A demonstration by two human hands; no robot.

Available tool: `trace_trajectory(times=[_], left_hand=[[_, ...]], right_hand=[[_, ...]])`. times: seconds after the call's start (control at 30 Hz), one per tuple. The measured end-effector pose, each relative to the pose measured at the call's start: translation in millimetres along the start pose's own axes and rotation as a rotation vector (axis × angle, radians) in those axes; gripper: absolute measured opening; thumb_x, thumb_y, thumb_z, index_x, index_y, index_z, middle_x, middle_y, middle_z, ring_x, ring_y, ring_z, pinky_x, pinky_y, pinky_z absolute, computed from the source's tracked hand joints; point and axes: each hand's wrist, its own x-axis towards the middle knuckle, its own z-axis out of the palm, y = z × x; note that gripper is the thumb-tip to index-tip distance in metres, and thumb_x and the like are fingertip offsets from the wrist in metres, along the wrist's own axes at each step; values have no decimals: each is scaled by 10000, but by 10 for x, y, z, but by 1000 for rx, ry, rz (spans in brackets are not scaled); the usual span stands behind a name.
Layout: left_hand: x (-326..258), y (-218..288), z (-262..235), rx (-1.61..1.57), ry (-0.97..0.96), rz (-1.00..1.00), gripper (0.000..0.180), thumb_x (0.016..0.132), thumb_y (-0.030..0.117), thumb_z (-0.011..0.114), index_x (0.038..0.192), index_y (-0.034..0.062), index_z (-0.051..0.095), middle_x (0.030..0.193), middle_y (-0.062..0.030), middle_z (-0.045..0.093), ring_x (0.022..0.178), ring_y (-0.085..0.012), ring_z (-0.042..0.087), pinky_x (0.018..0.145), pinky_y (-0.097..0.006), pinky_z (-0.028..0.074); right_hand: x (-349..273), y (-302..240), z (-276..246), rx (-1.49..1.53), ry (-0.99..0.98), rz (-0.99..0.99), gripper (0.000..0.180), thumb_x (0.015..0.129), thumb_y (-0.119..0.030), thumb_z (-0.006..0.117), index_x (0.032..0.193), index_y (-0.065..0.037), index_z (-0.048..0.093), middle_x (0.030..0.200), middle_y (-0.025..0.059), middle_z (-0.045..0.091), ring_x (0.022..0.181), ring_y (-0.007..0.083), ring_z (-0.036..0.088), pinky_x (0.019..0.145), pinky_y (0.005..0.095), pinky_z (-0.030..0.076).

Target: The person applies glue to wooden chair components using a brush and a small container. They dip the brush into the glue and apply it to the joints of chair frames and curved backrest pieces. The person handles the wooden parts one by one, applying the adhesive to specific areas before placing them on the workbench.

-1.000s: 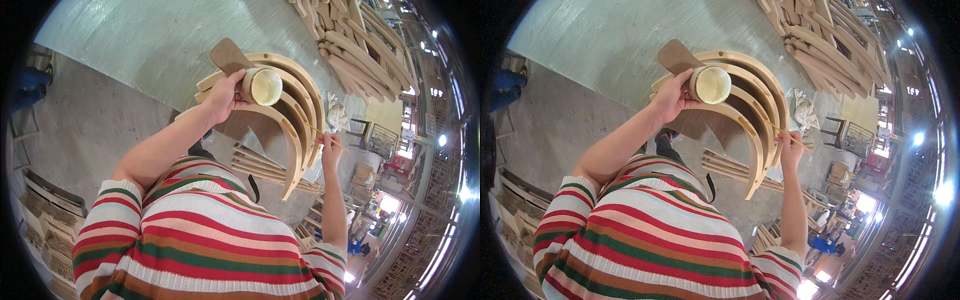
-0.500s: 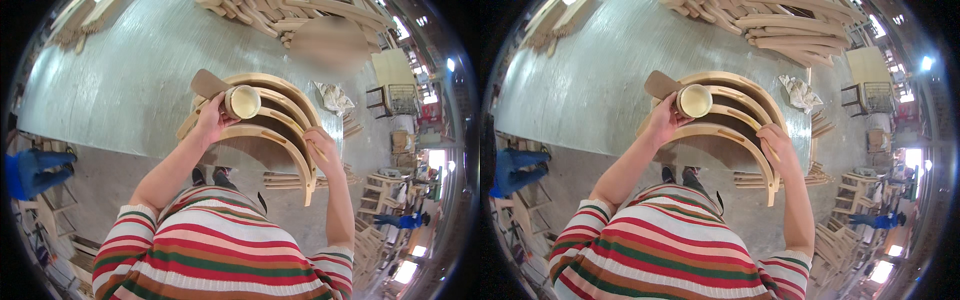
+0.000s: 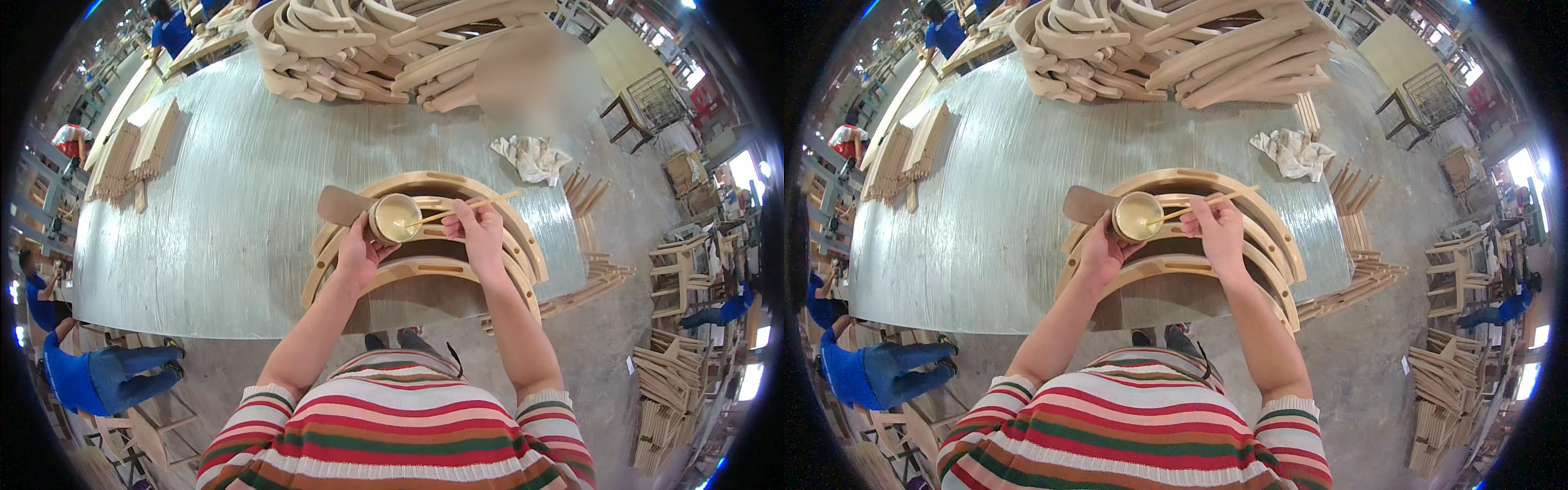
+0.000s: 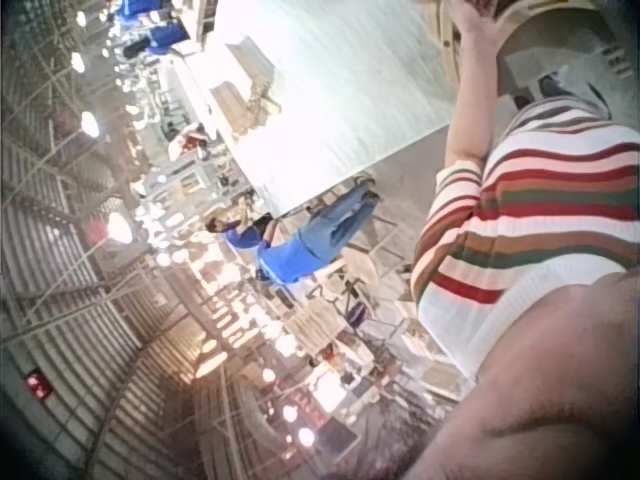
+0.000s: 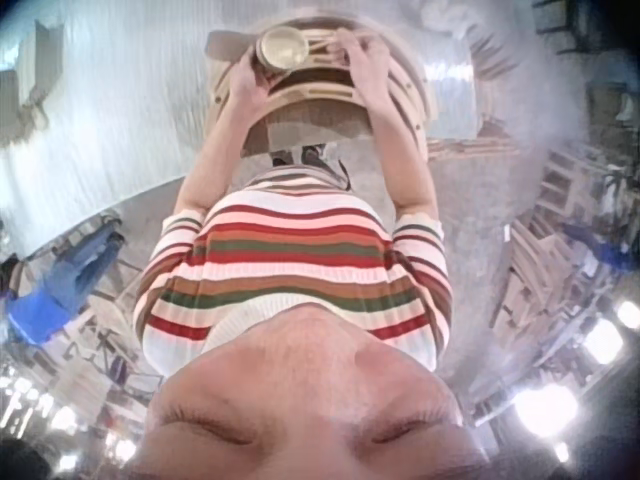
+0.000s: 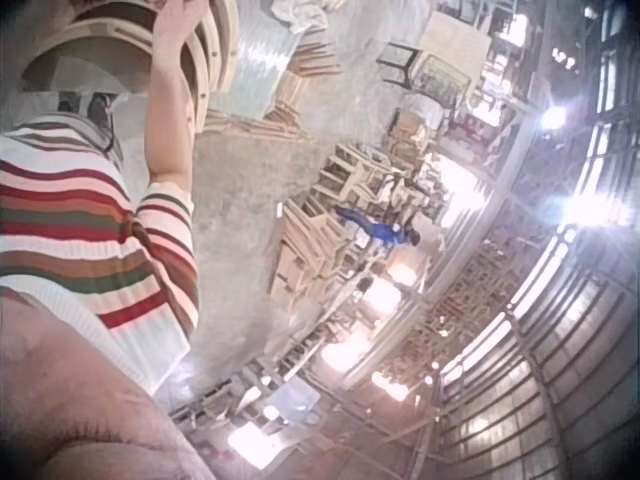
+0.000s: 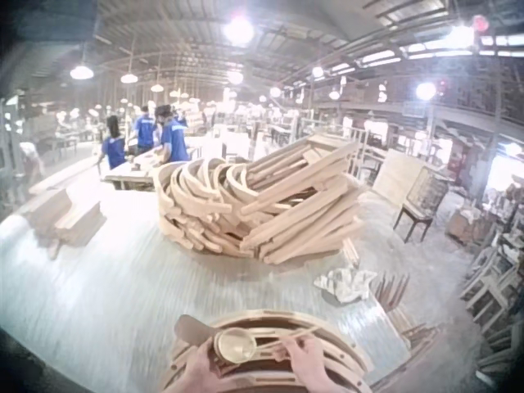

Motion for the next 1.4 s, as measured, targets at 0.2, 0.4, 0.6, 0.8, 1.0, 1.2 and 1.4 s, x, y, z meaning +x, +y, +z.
trace_trajectory(times=[0.2, 0.4, 0.6, 0.8, 1.0, 1.2, 1.4], left_hand=[[79, 17, -38, -39, -15, 20, 385, 974, 333, 303, 1225, 76, 443, 1156, -102, 560, 986, -261, 592, 870, -468, 489], [231, 16, 42, -48, -37, 17, 364, 969, 325, 322, 1201, 84, 463, 1118, -96, 578, 963, -243, 600, 844, -455, 500], [375, -2, 136, -35, -41, 21, 370, 972, 323, 315, 1185, 69, 480, 1067, -116, 599, 905, -266, 617, 797, -445, 528], [379, 90, 23, -59, 83, 31, 376, 961, 336, 358, 1196, 62, 465, 1143, -119, 545, 992, -272, 573, 864, -460, 495], [213, 283, -302, -97, 149, 99, 393, 961, 339, 359, 1230, 64, 437, 1179, -126, 516, 1023, -280, 553, 891, -473, 480], [126, 304, -344, -101, 149, 123, 399, 964, 339, 348, 1222, 52, 446, 1189, -135, 519, 1034, -290, 557, 871, -466, 495], [69, 347, -470, -142, 102, 138, 383, 961, 332, 362, 1197, 49, 464, 1162, -132, 528, 1031, -276, 551, 885, -460, 481]], right_hand=[[94, 85, -223, 348, -72, 58, 82, 868, -50, 551, 935, -3, 549, 825, 113, 628, 737, 164, 626, 662, 265, 520], [221, 295, -247, 437, 37, 123, 79, 860, -106, 591, 839, -46, 544, 744, 79, 616, 629, 136, 595, 570, 253, 503], [312, 453, -254, 473, 142, 276, 175, 864, -189, 614, 754, -83, 526, 674, 54, 586, 556, 119, 557, 506, 250, 478], [404, 406, -365, 413, 116, 144, 115, 861, -142, 606, 823, -55, 540, 729, 79, 618, 615, 144, 595, 552, 257, 498], [466, 489, -412, 192, 109, 111, 103, 850, -109, 603, 828, -34, 537, 748, 84, 622, 637, 136, 602, 586, 253, 508], [546, 706, -271, 32, 2, 0, 91, 856, -98, 588, 826, -29, 537, 742, 76, 618, 649, 129, 601, 600, 256, 509], [574, 447, -570, -275, -87, -54, 110, 848, -123, 583, 823, -16, 578, 694, 40, 604, 638, 83, 561, 611, 226, 470]])
